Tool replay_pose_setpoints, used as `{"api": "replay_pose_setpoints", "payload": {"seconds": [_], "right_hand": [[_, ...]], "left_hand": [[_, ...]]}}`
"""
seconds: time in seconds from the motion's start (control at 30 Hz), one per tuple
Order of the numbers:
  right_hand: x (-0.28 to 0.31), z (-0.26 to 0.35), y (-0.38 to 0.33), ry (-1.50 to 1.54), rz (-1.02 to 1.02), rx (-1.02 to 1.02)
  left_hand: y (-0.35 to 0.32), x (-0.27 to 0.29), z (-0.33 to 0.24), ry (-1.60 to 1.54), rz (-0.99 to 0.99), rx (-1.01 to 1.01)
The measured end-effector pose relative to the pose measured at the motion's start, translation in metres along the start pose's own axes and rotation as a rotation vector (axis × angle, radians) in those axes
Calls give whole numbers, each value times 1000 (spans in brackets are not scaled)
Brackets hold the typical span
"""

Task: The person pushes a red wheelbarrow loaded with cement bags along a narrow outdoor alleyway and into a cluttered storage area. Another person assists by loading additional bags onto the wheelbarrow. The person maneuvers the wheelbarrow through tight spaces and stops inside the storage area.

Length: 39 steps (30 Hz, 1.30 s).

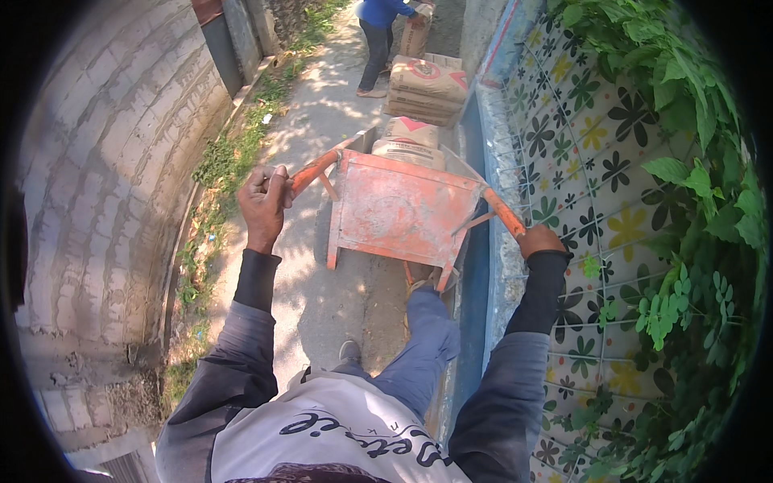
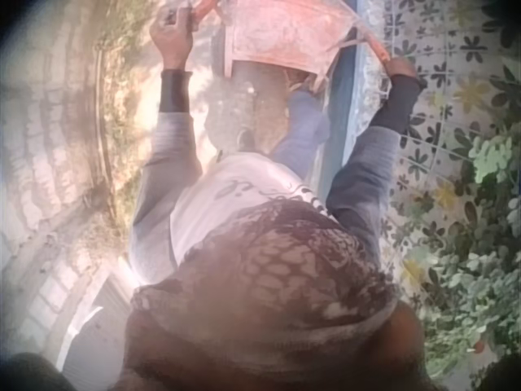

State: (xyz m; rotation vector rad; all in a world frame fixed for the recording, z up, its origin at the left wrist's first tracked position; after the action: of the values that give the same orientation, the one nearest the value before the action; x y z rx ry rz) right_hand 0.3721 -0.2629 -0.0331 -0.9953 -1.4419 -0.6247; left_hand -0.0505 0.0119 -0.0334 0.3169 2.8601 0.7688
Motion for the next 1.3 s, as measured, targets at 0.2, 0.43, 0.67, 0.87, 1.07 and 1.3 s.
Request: {"api": "replay_pose_setpoints", "payload": {"seconds": [0.2, 0.43, 0.67, 0.87, 1.07, 1.3], "right_hand": [[-1, -2, 3, -19, 15, -9], [2, -1, -1, 12, -18, -3], [4, 2, -2, 0, 21, -63], [7, 8, -7, -7, 67, -75], [-10, -18, 0, 99, -8, -137], [-23, 3, 17, 293, 12, -135]], "left_hand": [[0, 0, 5, -48, 12, 8], [-1, -3, 1, -60, -13, -3], [-2, -1, -2, -43, -13, -18], [2, 5, -1, -12, -2, -11], [4, -17, 12, -49, -32, -1], [4, 7, 18, 105, 71, -86]]}}
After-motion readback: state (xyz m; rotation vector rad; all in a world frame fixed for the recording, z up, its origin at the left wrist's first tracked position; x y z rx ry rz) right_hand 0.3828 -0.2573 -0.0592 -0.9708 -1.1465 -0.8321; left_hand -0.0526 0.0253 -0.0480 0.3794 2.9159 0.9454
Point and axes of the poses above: each hand's wrist, its own y-axis towards the middle knuckle, its own x-axis out of the back of the hand, z = x × y, the point moved 3 cm from there along y, towards the middle knuckle, and after that the axes turned 9 degrees about -x, right-handed, at the moved point
